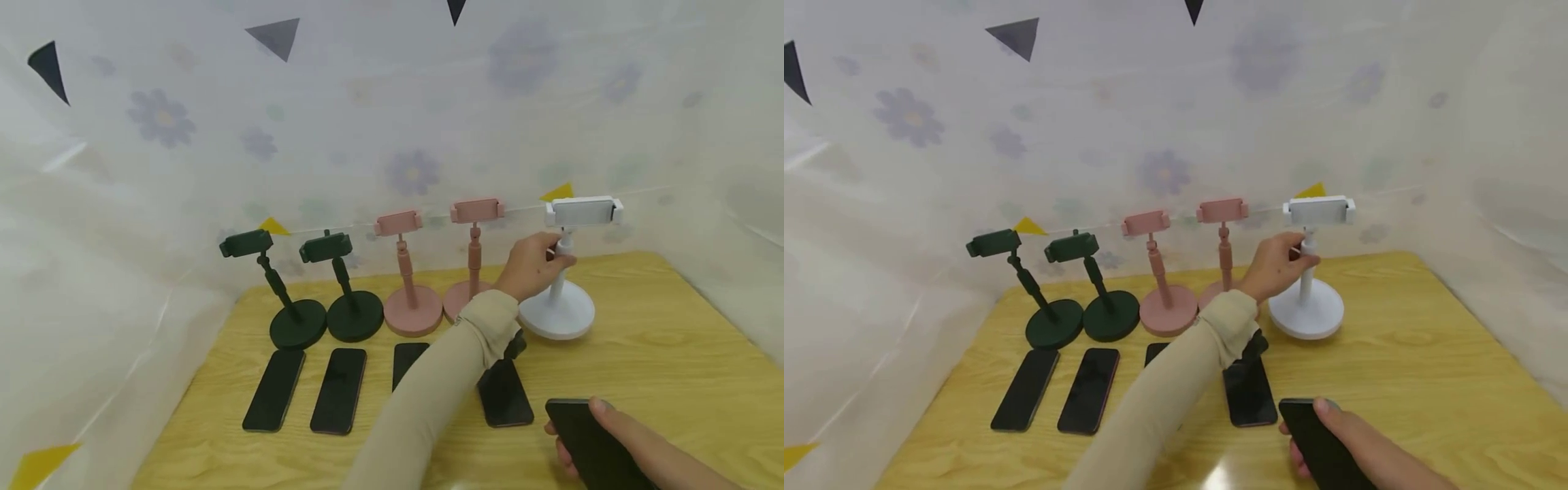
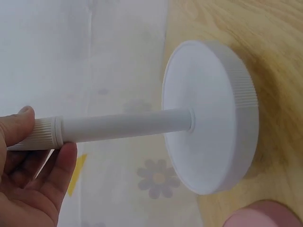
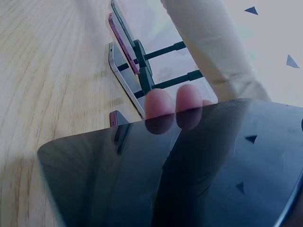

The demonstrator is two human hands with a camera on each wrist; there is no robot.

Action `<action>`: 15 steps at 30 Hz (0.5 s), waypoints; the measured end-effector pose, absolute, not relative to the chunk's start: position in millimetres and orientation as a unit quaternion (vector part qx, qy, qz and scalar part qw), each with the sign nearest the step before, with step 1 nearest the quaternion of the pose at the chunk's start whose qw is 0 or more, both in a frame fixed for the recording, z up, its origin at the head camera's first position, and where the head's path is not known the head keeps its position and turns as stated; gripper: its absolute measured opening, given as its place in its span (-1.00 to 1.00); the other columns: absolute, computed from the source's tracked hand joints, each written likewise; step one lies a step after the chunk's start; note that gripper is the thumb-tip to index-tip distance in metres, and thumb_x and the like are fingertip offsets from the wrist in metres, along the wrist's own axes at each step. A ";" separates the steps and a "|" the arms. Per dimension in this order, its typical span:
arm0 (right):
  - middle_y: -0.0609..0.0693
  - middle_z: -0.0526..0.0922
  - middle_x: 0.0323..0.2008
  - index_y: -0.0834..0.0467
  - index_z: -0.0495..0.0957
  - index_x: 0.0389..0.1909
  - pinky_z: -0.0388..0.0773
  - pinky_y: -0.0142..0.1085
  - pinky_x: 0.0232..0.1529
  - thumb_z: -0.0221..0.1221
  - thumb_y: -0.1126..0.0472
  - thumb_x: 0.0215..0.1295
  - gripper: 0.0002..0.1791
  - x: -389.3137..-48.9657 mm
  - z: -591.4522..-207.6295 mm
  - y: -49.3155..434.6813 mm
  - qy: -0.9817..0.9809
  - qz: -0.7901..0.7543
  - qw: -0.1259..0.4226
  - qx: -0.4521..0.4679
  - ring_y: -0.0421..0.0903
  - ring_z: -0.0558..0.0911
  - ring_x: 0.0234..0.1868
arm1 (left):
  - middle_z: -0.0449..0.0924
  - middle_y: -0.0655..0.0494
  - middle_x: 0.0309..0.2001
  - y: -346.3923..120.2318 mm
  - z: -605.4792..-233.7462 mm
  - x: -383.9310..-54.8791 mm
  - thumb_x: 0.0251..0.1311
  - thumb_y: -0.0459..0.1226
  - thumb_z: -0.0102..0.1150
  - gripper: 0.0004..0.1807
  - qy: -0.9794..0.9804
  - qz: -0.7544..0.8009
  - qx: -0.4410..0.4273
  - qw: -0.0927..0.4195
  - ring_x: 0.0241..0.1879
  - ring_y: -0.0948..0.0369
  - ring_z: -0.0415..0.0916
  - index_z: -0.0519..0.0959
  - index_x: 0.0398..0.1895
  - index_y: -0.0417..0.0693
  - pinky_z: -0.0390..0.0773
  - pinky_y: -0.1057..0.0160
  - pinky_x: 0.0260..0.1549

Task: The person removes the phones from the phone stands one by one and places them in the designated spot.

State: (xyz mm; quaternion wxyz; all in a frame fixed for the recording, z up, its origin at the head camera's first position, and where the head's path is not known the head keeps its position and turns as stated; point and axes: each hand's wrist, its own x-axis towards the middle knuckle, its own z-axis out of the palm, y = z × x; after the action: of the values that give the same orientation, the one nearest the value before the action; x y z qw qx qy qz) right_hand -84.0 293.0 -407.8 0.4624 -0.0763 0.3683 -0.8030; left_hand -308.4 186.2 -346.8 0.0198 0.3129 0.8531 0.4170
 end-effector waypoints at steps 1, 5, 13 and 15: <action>-0.01 0.51 0.15 0.11 0.28 0.33 0.42 -0.20 0.30 -0.72 -0.22 0.54 -0.22 -82.0 -407.4 293.8 0.367 -0.805 0.460 -0.074 -0.14 0.48 0.17 | 0.64 0.27 -0.06 188.9 -349.5 -309.0 0.30 -0.13 0.26 -0.72 0.851 0.422 0.311 0.019 -0.20 0.46 0.57 0.60 0.04 0.06 0.53 0.59 -0.28; -0.02 0.51 0.15 0.11 0.30 0.34 0.41 -0.22 0.32 -0.72 -0.21 0.54 -0.22 -76.3 -406.9 293.6 0.354 -0.815 0.453 -0.074 -0.16 0.49 0.17 | 0.66 0.23 -0.01 194.5 -359.2 -314.7 0.31 -0.15 0.26 -0.65 0.850 0.432 0.302 0.008 -0.19 0.46 0.58 0.59 0.13 0.06 0.52 0.59 -0.29; -0.07 0.52 0.13 0.11 0.29 0.36 0.42 -0.27 0.27 -0.75 -0.21 0.53 -0.20 -65.8 -406.3 293.4 0.324 -0.825 0.455 -0.085 -0.20 0.50 0.11 | 0.69 0.21 -0.01 199.8 -374.5 -328.1 0.32 -0.15 0.24 -0.63 0.855 0.437 0.279 0.005 -0.18 0.42 0.61 0.59 0.18 0.07 0.55 0.55 -0.31; -0.07 0.52 0.13 0.11 0.28 0.37 0.42 -0.28 0.27 -0.74 -0.20 0.54 -0.21 -63.9 -405.2 293.8 0.320 -0.827 0.454 -0.087 -0.21 0.50 0.11 | 0.69 0.18 -0.01 200.0 -376.0 -330.4 0.33 -0.16 0.23 -0.63 0.853 0.442 0.277 0.011 -0.17 0.39 0.63 0.58 0.19 0.05 0.56 0.53 -0.31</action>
State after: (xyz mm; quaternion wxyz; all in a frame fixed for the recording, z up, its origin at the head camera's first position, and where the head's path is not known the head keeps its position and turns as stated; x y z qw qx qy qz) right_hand -63.9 293.8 -405.2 0.4544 -0.0865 0.3204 -0.8267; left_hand -330.4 200.0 -376.0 0.0110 0.2768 0.8530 0.4423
